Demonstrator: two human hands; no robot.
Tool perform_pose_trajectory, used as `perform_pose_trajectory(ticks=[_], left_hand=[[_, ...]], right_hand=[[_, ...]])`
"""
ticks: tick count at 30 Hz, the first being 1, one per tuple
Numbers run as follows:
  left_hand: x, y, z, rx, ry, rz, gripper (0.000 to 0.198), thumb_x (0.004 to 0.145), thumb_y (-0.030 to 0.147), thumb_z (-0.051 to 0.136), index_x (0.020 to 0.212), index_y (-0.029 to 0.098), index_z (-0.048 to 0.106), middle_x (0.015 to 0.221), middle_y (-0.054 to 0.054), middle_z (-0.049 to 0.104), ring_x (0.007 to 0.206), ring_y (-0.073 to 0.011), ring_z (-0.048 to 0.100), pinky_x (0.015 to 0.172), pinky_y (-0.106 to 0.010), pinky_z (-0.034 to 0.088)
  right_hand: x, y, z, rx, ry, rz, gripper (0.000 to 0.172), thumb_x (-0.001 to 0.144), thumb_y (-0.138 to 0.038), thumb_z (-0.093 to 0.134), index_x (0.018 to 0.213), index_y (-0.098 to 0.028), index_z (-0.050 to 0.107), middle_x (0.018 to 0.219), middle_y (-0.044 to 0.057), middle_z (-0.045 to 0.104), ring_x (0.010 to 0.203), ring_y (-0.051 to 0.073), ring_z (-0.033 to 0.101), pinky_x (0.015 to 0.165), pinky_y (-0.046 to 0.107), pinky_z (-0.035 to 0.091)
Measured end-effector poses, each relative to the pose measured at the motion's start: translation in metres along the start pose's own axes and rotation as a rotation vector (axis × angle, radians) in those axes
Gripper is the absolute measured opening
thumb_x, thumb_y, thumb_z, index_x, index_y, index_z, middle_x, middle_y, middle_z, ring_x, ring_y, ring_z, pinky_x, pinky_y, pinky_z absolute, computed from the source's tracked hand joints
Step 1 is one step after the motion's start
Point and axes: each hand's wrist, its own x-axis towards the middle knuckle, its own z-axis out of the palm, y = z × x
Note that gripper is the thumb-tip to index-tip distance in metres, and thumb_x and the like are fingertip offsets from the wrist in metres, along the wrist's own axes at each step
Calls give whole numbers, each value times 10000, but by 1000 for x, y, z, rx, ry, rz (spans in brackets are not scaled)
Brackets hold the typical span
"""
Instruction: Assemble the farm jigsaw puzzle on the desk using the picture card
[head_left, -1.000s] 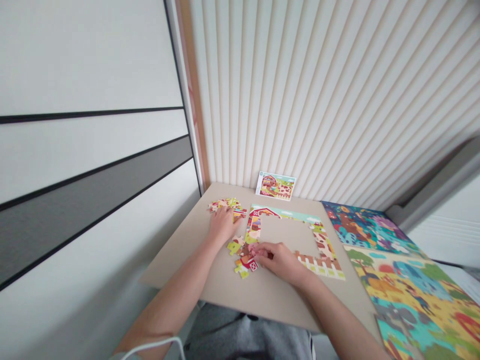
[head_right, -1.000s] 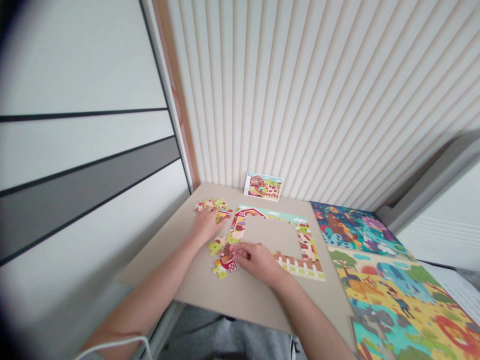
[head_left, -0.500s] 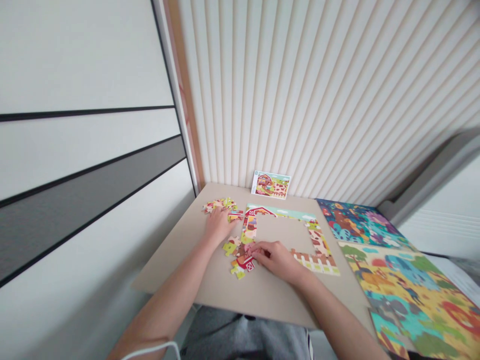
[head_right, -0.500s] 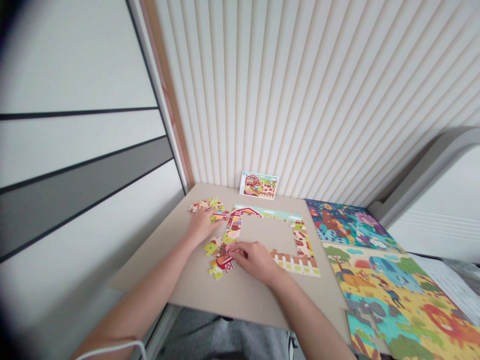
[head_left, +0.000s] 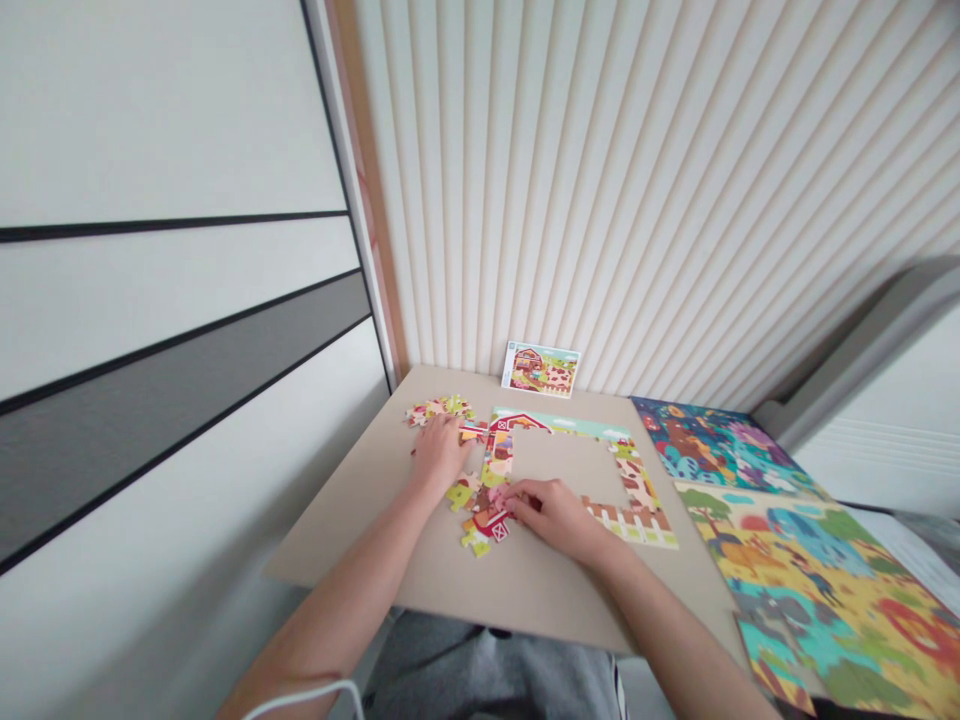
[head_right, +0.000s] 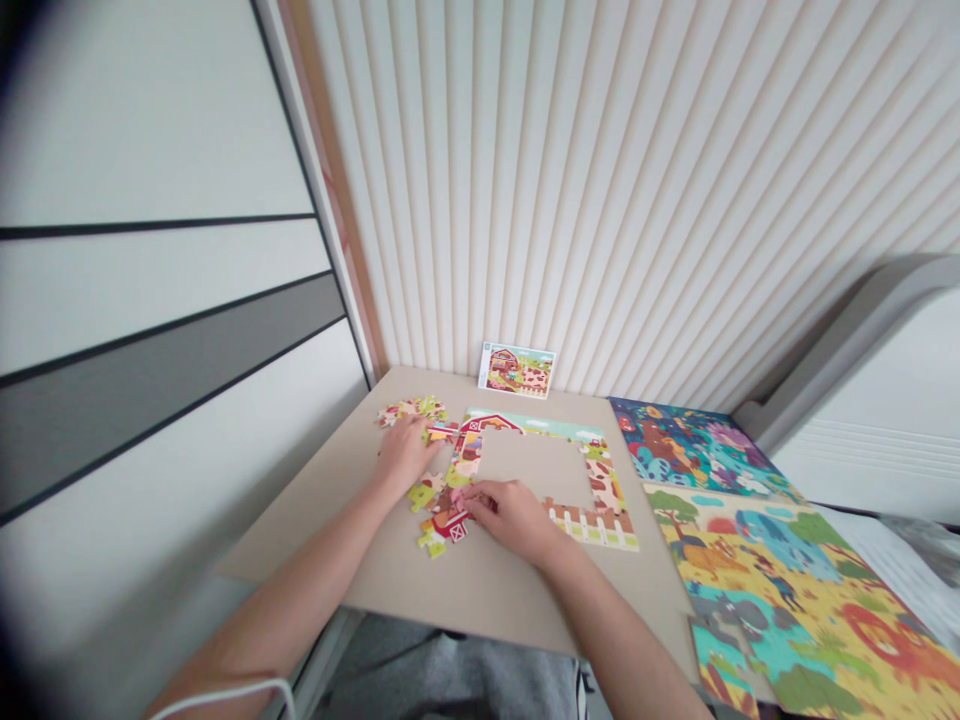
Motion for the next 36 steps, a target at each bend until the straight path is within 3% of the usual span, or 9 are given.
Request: perform_pose_trajectory(ticks=[5, 11, 20, 28, 32, 36], left_hand=[[0, -3, 1, -38, 9, -23, 178, 840, 337, 694, 968, 217, 666, 1175, -88, 626, 1155, -275, 541, 1028, -390, 407], [-2, -1, -1, 39, -19, -52, 325, 874, 434, 644, 1070, 175, 662, 1175, -136, 627, 1158, -301, 536, 1007, -404, 403], [-3, -3, -2, 45, -20, -82, 290, 839, 432, 676, 1014, 202, 689, 1181, -122, 611, 1154, -304, 530, 1005, -415, 401], [1, -8, 3, -38, 15, -139, 366, 803, 550, 699, 903, 198, 692, 1100, -126, 638, 1124, -320, 545, 976, -432, 411], [3, -8, 9, -143, 85, -75, 363, 795, 553, 718, 872, 199, 693, 1008, -106, 659, 1074, -302, 569, 958, -416, 414], [3, 4, 14, -274, 68, 93, 313, 780, 489, 766, 852, 198, 678, 935, -69, 662, 1003, -259, 595, 929, -379, 433]], right_hand=[[0, -1, 0, -2, -1, 6, 283, 983, -387, 530, 1064, -228, 750, 723, 7, 695, 597, 124, 557, 577, 222, 365], [-1, 1, 1, -24, 5, 13, 271, 983, -366, 530, 1087, -232, 742, 724, 2, 697, 600, 126, 559, 587, 224, 373], [0, -1, 1, -48, -4, 24, 291, 988, -369, 516, 1083, -219, 746, 740, 18, 710, 612, 132, 569, 600, 226, 386], [0, 1, 2, -44, 10, 8, 271, 983, -363, 524, 1056, -228, 747, 724, 5, 707, 594, 128, 557, 591, 223, 378], [0, 1, 0, -48, 11, 23, 267, 977, -348, 524, 1061, -233, 750, 756, 17, 727, 614, 138, 584, 607, 228, 393], [-1, 3, -6, -91, 47, 51, 264, 968, -318, 521, 1074, -235, 748, 796, 26, 744, 641, 147, 609, 628, 234, 403]])
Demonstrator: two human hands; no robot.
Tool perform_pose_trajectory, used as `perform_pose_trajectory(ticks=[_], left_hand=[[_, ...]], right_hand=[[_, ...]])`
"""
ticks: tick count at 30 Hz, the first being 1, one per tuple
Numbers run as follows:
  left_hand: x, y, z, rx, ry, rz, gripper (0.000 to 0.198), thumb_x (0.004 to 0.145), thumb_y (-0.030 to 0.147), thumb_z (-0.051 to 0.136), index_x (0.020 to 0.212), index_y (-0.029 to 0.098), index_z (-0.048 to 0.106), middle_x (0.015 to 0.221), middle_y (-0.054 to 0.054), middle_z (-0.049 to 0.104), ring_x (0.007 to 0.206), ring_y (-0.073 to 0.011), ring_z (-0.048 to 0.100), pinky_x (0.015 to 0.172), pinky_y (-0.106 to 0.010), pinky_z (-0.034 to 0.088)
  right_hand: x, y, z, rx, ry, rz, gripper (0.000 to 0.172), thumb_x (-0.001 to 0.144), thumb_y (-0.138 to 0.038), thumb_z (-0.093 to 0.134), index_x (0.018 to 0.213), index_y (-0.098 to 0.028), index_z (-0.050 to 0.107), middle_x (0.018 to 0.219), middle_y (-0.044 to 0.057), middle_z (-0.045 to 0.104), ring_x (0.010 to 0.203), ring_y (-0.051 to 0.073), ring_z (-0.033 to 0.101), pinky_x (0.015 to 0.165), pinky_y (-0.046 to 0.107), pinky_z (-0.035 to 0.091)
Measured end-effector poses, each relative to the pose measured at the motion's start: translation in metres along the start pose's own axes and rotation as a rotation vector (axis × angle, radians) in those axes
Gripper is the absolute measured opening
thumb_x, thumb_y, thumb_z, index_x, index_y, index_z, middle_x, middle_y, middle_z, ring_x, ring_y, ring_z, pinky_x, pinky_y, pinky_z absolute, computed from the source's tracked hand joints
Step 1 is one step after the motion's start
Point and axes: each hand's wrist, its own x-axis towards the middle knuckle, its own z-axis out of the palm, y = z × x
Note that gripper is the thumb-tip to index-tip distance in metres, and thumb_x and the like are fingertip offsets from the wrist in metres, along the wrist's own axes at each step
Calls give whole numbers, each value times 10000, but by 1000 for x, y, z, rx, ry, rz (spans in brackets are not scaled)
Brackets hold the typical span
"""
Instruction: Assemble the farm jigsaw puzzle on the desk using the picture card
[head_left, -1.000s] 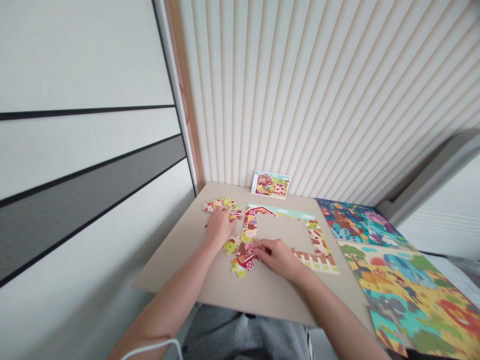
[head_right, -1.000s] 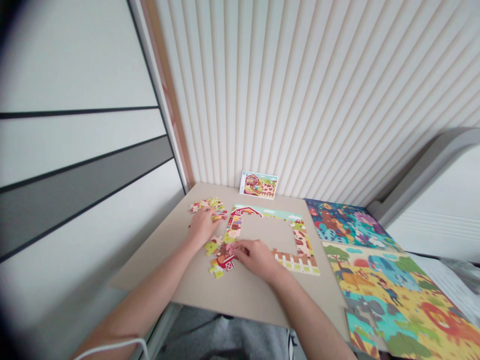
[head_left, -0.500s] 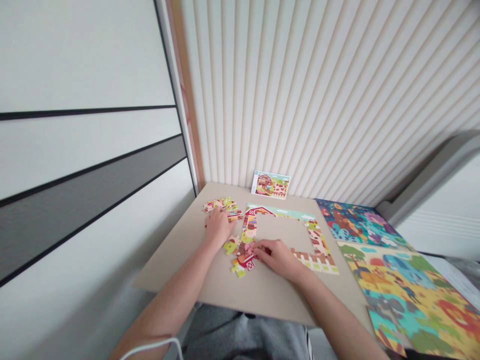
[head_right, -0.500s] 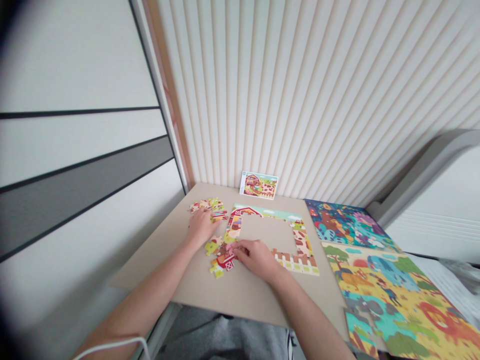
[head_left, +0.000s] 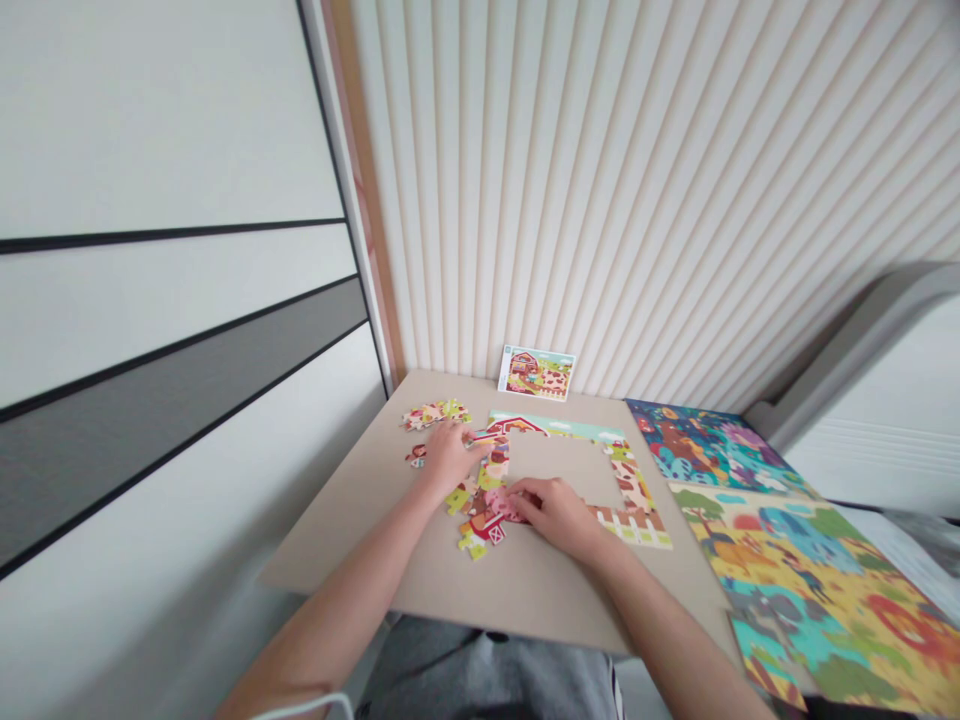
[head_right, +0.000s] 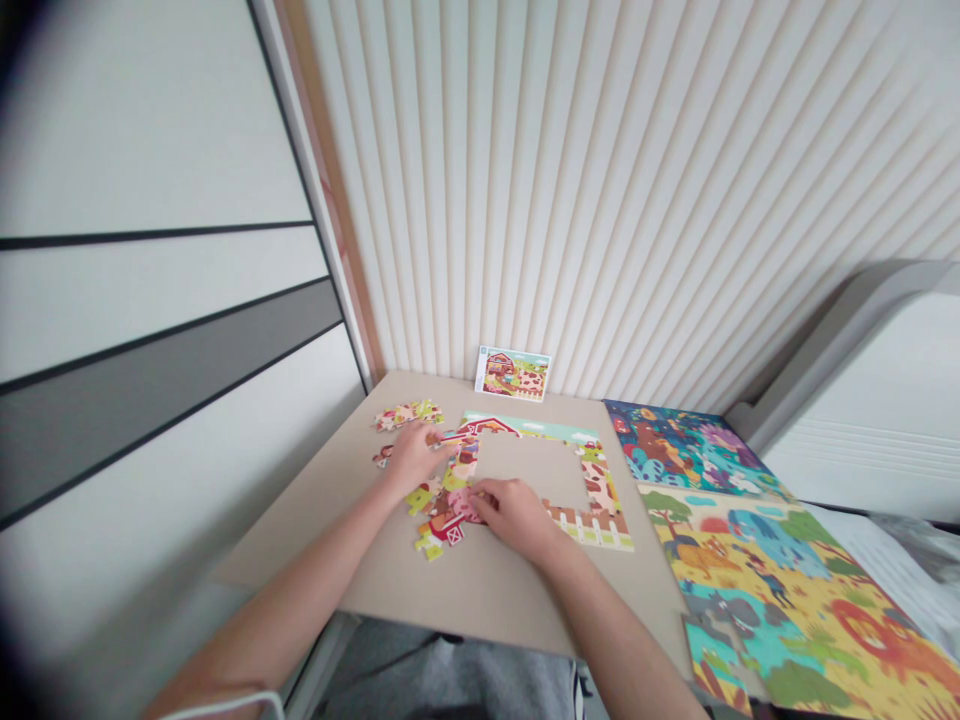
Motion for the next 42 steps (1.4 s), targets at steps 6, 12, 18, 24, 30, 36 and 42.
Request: perform_pose_trajectory(ticks=[6, 12, 18, 24, 30, 36, 42], left_hand=[[18, 36, 12, -31, -110, 214, 341, 773, 492, 781, 882, 197, 650, 971, -54, 643, 995, -238, 580, 909, -357, 437], [35, 52, 33, 94, -206, 214, 352, 756, 480, 799, 910, 197, 657, 1015, -71, 630, 1050, -258, 566, 949, -374, 420], [30, 41, 33, 127, -220, 185, 322, 779, 470, 776, 927, 207, 661, 1029, -72, 626, 1066, -270, 570, 975, -390, 411], [24, 40, 25, 146, -256, 255, 152, 911, 345, 624, 967, 232, 710, 1065, -55, 648, 1072, -240, 578, 974, -365, 416], [21, 47, 26, 158, -268, 236, 237, 943, 321, 563, 1111, 264, 721, 1105, -68, 657, 1086, -244, 572, 983, -374, 409], [19, 52, 24, 176, -315, 368, 257, 975, 351, 520, 1053, 300, 760, 1123, -68, 656, 1136, -253, 543, 1029, -413, 361], [24, 51, 25, 146, -346, 312, 272, 978, 316, 506, 1025, 288, 773, 1111, -61, 685, 1105, -236, 567, 1031, -407, 368]], right_hand=[[0, 2, -7, -66, 14, 27, 251, 968, -283, 504, 1006, -217, 743, 843, 38, 756, 716, 160, 651, 687, 235, 425], [-2, 2, -9, -143, 17, 32, 253, 978, -268, 490, 1028, -227, 735, 909, 50, 764, 803, 173, 685, 747, 236, 433], [-2, 7, -10, -219, 7, 35, 266, 999, -287, 478, 1022, -227, 735, 931, 61, 764, 842, 180, 691, 757, 234, 419], [-2, 6, -7, -231, 6, 11, 254, 1002, -290, 485, 1015, -231, 732, 937, 57, 760, 855, 184, 681, 751, 239, 409], [-3, 2, -8, -224, 5, 22, 246, 996, -272, 490, 992, -225, 731, 928, 53, 756, 840, 180, 680, 749, 243, 411], [-2, 2, -8, -218, 3, 13, 248, 996, -269, 485, 986, -229, 730, 927, 49, 755, 846, 180, 680, 754, 242, 417], [-3, 4, -7, -219, -1, 23, 257, 1005, -288, 484, 1001, -229, 734, 948, 58, 756, 848, 181, 677, 772, 243, 417]])
